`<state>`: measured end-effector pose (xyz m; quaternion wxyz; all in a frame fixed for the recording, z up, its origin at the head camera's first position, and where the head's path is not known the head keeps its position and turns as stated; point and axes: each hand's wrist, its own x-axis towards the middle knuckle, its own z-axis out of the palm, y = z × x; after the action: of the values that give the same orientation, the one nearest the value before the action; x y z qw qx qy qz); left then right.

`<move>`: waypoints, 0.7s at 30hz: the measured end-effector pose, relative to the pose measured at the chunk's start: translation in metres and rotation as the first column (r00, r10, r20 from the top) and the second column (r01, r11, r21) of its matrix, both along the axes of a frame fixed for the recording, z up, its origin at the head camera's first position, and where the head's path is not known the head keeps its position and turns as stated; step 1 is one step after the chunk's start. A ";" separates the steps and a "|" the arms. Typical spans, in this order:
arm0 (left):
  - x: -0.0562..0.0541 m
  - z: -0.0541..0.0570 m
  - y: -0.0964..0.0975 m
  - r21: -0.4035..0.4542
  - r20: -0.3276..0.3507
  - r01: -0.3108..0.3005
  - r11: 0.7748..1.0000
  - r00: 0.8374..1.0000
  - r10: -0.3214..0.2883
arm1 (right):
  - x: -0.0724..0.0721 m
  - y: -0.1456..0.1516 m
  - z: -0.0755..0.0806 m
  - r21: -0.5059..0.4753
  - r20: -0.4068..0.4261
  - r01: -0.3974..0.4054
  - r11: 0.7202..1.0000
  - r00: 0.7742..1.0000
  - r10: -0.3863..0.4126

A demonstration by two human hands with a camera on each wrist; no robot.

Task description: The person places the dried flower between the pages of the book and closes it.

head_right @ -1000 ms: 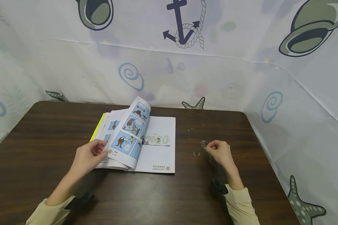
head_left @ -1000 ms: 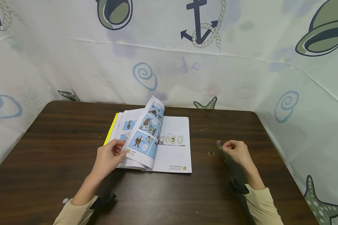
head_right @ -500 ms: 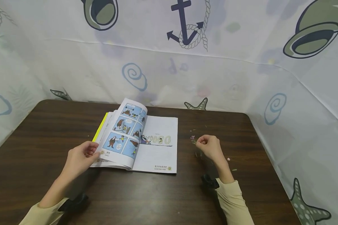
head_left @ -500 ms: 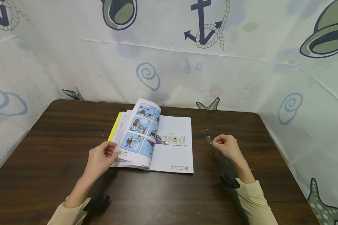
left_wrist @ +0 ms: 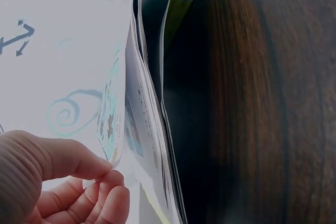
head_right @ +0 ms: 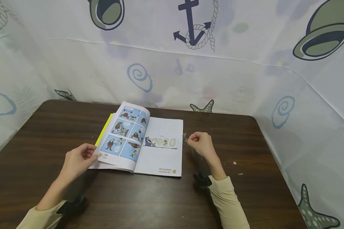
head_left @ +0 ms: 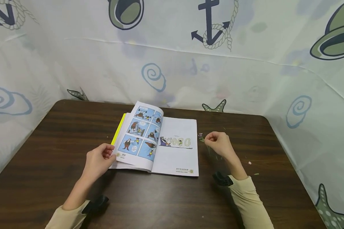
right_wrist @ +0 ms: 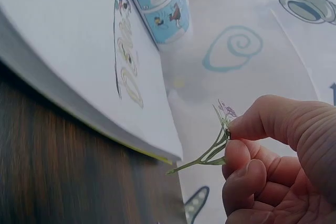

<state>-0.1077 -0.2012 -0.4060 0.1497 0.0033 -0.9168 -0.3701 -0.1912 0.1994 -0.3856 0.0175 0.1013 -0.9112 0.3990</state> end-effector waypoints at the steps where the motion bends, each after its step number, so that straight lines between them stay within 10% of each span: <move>1: 0.000 -0.001 -0.001 -0.002 0.003 -0.001 1.000 1.000 0.001 | -0.001 -0.002 0.000 -0.003 0.000 -0.002 1.000 1.000 0.002; 21: 0.004 -0.013 -0.011 -0.011 0.178 -0.013 1.000 0.984 0.015 | -0.015 -0.047 -0.020 -0.035 0.047 0.004 0.999 0.999 -0.002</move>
<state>-0.1036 -0.2125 -0.4194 0.0697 0.0422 -0.9283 -0.3627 -0.2067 0.1522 -0.4060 -0.0014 0.0903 -0.9042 0.4174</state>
